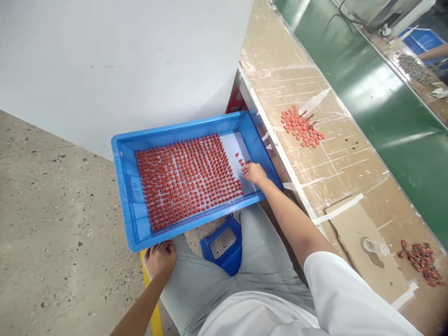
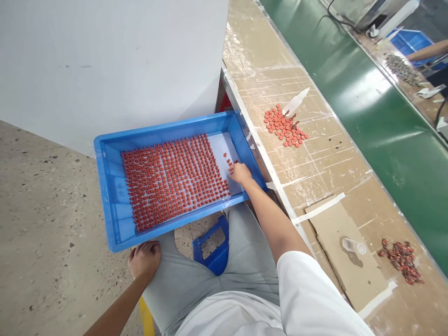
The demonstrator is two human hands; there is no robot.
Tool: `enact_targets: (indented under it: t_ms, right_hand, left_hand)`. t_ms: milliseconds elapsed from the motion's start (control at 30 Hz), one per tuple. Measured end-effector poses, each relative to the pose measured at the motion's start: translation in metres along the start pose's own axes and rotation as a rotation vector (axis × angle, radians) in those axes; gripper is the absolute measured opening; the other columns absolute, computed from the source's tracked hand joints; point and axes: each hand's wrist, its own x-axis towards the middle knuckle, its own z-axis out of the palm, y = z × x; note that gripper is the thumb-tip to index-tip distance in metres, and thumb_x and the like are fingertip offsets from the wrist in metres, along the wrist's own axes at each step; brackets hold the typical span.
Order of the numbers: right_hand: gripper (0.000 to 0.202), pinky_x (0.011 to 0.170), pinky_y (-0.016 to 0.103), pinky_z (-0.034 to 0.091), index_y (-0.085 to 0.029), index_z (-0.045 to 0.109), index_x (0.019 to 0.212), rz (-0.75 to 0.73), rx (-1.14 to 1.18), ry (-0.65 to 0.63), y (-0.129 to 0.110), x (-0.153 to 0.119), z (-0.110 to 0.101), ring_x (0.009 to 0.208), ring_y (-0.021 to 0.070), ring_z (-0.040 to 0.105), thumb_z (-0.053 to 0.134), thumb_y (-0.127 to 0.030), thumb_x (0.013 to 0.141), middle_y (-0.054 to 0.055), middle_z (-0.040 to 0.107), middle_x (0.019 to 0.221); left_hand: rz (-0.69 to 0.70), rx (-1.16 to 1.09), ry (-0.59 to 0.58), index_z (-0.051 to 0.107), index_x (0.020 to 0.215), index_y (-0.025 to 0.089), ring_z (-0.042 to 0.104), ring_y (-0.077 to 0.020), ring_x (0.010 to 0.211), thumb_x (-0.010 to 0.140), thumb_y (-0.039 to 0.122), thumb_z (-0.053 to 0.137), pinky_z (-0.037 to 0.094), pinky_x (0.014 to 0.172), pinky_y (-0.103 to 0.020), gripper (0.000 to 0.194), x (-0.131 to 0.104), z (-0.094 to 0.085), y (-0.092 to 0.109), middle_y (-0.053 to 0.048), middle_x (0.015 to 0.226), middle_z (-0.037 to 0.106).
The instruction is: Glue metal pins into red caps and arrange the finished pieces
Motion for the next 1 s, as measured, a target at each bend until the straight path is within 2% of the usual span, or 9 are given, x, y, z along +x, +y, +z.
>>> enact_targets:
  t_ms: [167,300,433,667,867,1000]
  right_hand:
    - [0.027,0.083,0.023,0.049,-0.016,0.067,0.106,0.102,-0.039,0.154,0.000,0.009,-0.011,0.093,0.0172,0.068,0.058,-0.025,0.081,0.007,0.073,0.099]
    - [0.031,0.081,0.025,0.049,-0.015,0.070,0.101,0.153,-0.088,0.156,-0.006,0.020,-0.010,0.092,0.0216,0.068,0.062,-0.036,0.080,0.011,0.073,0.094]
    - [0.027,0.079,0.022,0.049,-0.016,0.073,0.095,0.152,-0.127,0.124,-0.010,0.030,-0.008,0.091,0.0203,0.068,0.062,-0.036,0.081,0.012,0.074,0.091]
    - [0.022,0.079,0.023,0.049,-0.018,0.074,0.095,0.041,-0.181,0.041,-0.009,0.034,-0.011,0.089,0.0198,0.069,0.061,-0.031,0.082,0.008,0.074,0.094]
    - [0.021,0.081,0.025,0.049,-0.022,0.074,0.092,-0.129,-0.256,-0.058,-0.007,0.020,-0.012,0.090,0.0206,0.069,0.062,-0.035,0.080,0.005,0.075,0.094]
    - [0.023,0.079,0.023,0.049,-0.025,0.072,0.098,-0.169,-0.300,-0.092,-0.007,0.014,-0.006,0.090,0.0186,0.068,0.062,-0.034,0.079,0.004,0.075,0.094]
  left_hand:
    - [-0.001,-0.004,-0.003,0.070,0.081,0.023,0.059,-0.0247,0.096,0.082,0.025,0.042,0.030,0.097,-0.038,0.029,0.000,-0.001,0.000,-0.007,0.091,0.072]
    - [0.000,-0.008,-0.008,0.071,0.080,0.023,0.059,-0.0251,0.096,0.082,0.026,0.043,0.030,0.096,-0.038,0.028,0.000,-0.001,0.001,-0.008,0.091,0.072]
    - [-0.009,-0.014,-0.011,0.071,0.081,0.023,0.059,-0.0252,0.096,0.081,0.025,0.043,0.030,0.096,-0.038,0.028,0.001,-0.001,0.002,-0.009,0.091,0.072]
    - [-0.022,-0.018,-0.005,0.071,0.079,0.023,0.059,-0.0247,0.096,0.082,0.025,0.042,0.029,0.098,-0.038,0.029,0.002,-0.002,0.003,-0.007,0.091,0.073]
    - [-0.014,-0.018,-0.004,0.072,0.080,0.024,0.059,-0.0242,0.095,0.081,0.025,0.042,0.030,0.096,-0.038,0.030,0.002,0.000,0.000,-0.006,0.091,0.073]
    - [-0.009,-0.015,0.005,0.071,0.081,0.024,0.060,-0.0242,0.096,0.082,0.025,0.042,0.029,0.098,-0.038,0.030,0.001,0.001,0.000,-0.006,0.091,0.073]
